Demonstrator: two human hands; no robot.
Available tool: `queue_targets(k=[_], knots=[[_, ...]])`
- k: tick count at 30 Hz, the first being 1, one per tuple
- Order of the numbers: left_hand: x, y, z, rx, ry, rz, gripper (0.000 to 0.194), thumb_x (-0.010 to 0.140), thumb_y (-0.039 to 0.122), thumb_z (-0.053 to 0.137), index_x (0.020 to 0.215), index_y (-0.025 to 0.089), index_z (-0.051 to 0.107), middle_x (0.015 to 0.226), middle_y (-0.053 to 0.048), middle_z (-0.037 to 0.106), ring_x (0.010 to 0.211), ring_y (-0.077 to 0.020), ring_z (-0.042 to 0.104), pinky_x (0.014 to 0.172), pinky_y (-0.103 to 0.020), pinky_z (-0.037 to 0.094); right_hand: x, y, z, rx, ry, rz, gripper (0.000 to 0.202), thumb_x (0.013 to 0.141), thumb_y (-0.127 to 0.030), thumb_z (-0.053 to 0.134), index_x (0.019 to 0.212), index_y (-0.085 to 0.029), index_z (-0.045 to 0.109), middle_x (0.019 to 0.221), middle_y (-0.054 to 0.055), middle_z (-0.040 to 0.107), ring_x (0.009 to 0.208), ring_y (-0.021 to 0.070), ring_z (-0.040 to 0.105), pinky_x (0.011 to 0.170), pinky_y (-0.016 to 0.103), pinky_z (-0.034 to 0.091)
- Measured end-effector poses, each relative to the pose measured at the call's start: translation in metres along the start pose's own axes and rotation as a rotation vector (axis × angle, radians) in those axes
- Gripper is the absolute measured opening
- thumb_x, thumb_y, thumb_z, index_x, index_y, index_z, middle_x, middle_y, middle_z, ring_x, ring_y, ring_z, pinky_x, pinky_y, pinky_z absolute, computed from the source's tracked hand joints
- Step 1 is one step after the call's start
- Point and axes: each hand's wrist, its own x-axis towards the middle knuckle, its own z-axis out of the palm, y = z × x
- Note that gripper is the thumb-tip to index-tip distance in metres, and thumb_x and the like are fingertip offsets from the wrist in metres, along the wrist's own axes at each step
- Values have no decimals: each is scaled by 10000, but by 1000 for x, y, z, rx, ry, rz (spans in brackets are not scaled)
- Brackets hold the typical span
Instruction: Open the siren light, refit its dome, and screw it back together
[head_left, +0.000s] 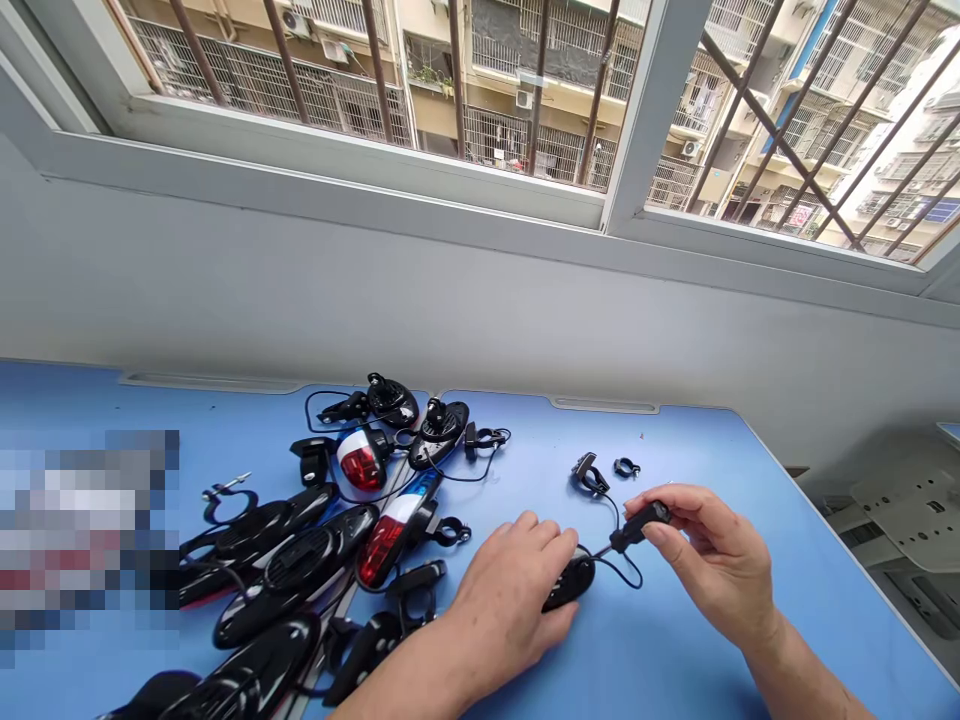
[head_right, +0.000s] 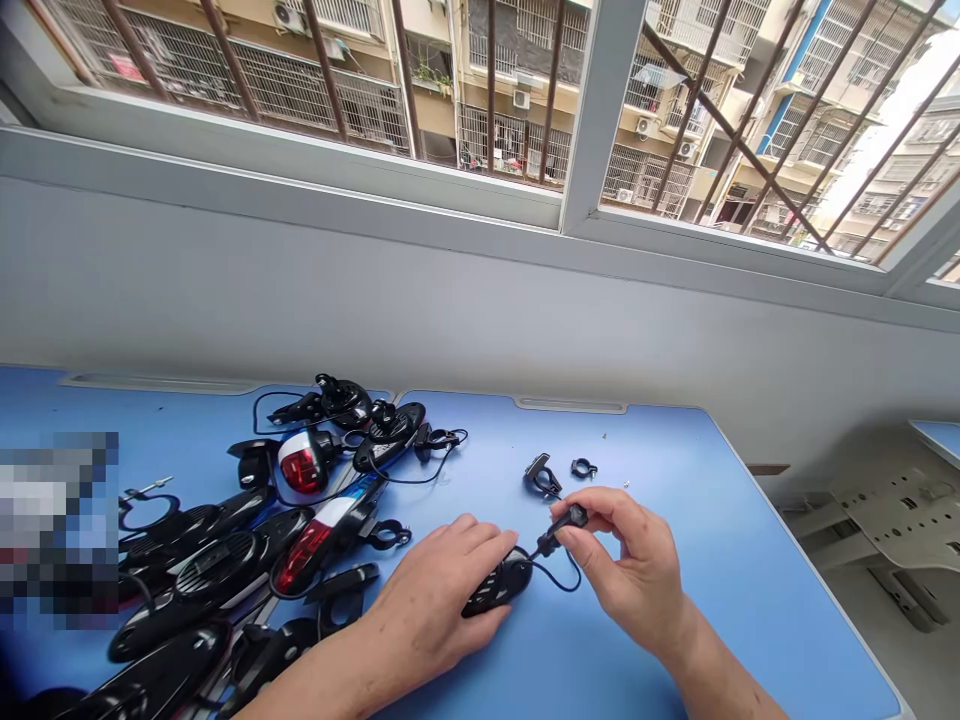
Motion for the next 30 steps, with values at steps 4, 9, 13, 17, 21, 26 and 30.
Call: queue_targets(k=[4, 9, 13, 17, 21, 26, 30], knots=[[0, 1, 0, 2, -1, -10, 261, 730, 219, 591, 986, 241, 546, 940, -17, 624, 876, -240, 500, 723, -366, 412, -1, -2, 0, -22, -18, -26, 175, 899, -163, 573, 1057, -236, 594, 918, 43, 679, 797, 184, 667, 681, 309, 607], [-1, 2, -3, -4, 1, 0, 297, 736, 241, 603, 1027, 242, 544, 943, -21, 613, 878, -239, 499, 729, -367, 413, 3, -8, 1, -69, -51, -153, 307, 901, -129, 557, 1177, -264, 547, 922, 44, 693, 771, 194, 676, 647, 330, 601], [-2, 2, -4, -10, 18, 13, 339, 738, 306, 629, 1058, 244, 535, 965, -31, 602, 884, -238, 500, 738, -361, 410, 7, -12, 0, -114, -132, -281, 409, 894, -87, 551, 1251, -286, 518, 933, 48, 696, 814, 214, 670, 686, 366, 591], [-1, 3, -3, 17, 18, 12, 173, 761, 273, 592, 924, 236, 549, 920, -23, 601, 857, -226, 500, 699, -339, 400, 8, -15, -7, -185, -239, -278, 487, 907, -79, 485, 1359, -249, 424, 1167, 93, 626, 1054, 253, 602, 862, 430, 543], [0, 3, -1, 40, 19, 6, 169, 759, 264, 583, 922, 236, 544, 915, -23, 604, 851, -226, 500, 702, -345, 401, 7, -17, -12, -156, -274, -252, 482, 901, -16, 422, 1325, -243, 462, 1222, 85, 595, 1129, 242, 561, 916, 420, 520], [0, 5, -2, 46, -1, 7, 205, 760, 257, 587, 959, 235, 545, 939, -26, 608, 864, -238, 503, 707, -367, 415, 7, -15, -3, -69, -139, -172, 331, 902, -106, 553, 1187, -275, 541, 935, 43, 680, 809, 197, 656, 676, 338, 584], [0, 6, -4, 57, -15, 12, 242, 765, 260, 597, 998, 233, 539, 963, -30, 615, 879, -246, 505, 729, -385, 420, 10, -15, 4, -108, -88, -263, 400, 894, -88, 563, 1234, -294, 523, 894, 41, 672, 749, 190, 646, 611, 316, 570]])
